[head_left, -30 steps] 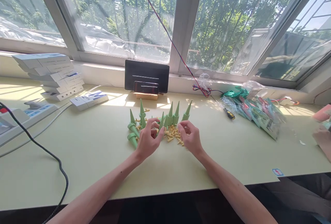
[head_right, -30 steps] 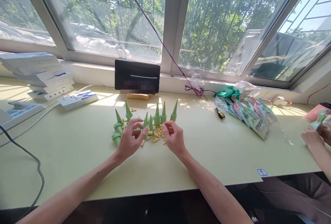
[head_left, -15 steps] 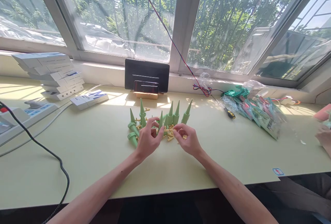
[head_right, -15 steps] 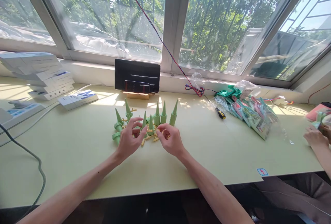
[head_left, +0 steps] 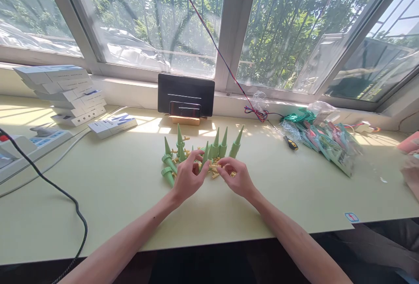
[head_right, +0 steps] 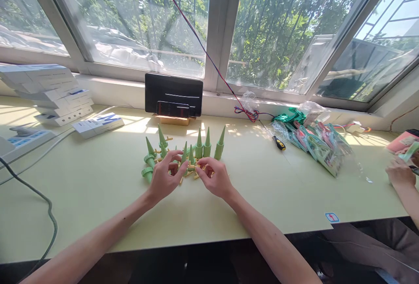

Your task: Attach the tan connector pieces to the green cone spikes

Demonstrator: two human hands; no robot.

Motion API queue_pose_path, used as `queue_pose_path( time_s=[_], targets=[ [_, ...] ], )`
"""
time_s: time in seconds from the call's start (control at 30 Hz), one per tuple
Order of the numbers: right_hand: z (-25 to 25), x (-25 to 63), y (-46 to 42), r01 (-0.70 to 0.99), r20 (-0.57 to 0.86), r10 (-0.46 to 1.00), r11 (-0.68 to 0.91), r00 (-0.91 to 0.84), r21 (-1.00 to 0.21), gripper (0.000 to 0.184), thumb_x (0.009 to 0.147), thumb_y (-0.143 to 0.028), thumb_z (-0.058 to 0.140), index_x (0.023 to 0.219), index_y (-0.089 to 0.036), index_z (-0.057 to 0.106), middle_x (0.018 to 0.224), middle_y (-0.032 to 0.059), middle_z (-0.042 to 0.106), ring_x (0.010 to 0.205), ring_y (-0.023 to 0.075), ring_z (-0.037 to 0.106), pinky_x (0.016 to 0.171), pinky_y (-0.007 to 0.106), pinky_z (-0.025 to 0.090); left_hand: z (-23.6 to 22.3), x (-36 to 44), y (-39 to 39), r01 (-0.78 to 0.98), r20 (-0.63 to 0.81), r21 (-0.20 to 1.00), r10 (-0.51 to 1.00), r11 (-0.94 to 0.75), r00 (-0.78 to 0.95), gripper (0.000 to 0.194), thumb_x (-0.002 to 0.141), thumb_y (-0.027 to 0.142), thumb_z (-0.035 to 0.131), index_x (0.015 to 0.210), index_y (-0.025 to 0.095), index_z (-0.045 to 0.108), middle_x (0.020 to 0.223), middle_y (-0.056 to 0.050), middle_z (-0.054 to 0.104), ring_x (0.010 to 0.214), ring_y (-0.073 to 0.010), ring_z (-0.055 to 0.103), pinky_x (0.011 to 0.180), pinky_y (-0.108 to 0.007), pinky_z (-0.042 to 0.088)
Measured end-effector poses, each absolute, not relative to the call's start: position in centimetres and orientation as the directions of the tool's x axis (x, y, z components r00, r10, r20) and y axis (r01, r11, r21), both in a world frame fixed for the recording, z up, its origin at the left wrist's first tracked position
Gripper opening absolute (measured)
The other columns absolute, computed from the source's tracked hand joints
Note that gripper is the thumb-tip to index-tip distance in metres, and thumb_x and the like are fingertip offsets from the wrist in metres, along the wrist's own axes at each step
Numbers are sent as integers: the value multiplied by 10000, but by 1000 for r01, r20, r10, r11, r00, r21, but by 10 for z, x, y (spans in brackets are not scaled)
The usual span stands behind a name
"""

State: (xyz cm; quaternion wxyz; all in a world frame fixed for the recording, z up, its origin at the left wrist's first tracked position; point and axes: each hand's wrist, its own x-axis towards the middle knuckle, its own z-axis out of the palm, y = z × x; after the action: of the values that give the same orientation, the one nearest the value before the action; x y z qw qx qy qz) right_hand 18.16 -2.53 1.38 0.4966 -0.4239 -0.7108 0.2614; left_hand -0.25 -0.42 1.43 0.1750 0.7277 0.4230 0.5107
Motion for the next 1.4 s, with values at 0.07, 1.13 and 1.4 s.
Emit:
queue_pose_path(
  time_s=[0.07,1.13,1.4],
  targets=[
    [14,181,-25,337,486,860,509,-154,-792,203,911,-396,602,916,-196,634,787,24,664,501,101,536,499,249,467,14,-3,-4,448,602,673,788,-588,129,193,897,309,598,1042,210,518,815,22,593,397,-22,379,451,-187,375],
    [11,181,-24,303,475,861,509,-183,-806,221,914,-407,633,910,-186,647,811,35,646,507,92,520,471,240,453,12,-2,-5,442,677,588,712,-677,189,211,900,275,612,1076,205,519,806,34,586,394,-15,375,431,-166,355],
    [12,181,-24,310,458,871,491,-176,-814,257,917,-436,618,898,-181,639,773,30,643,491,94,509,474,244,434,13,-1,-6,421,687,579,696,-699,210,203,901,270,606,1070,203,515,803,33,600,381,-15,383,419,-159,355]
  ],
)
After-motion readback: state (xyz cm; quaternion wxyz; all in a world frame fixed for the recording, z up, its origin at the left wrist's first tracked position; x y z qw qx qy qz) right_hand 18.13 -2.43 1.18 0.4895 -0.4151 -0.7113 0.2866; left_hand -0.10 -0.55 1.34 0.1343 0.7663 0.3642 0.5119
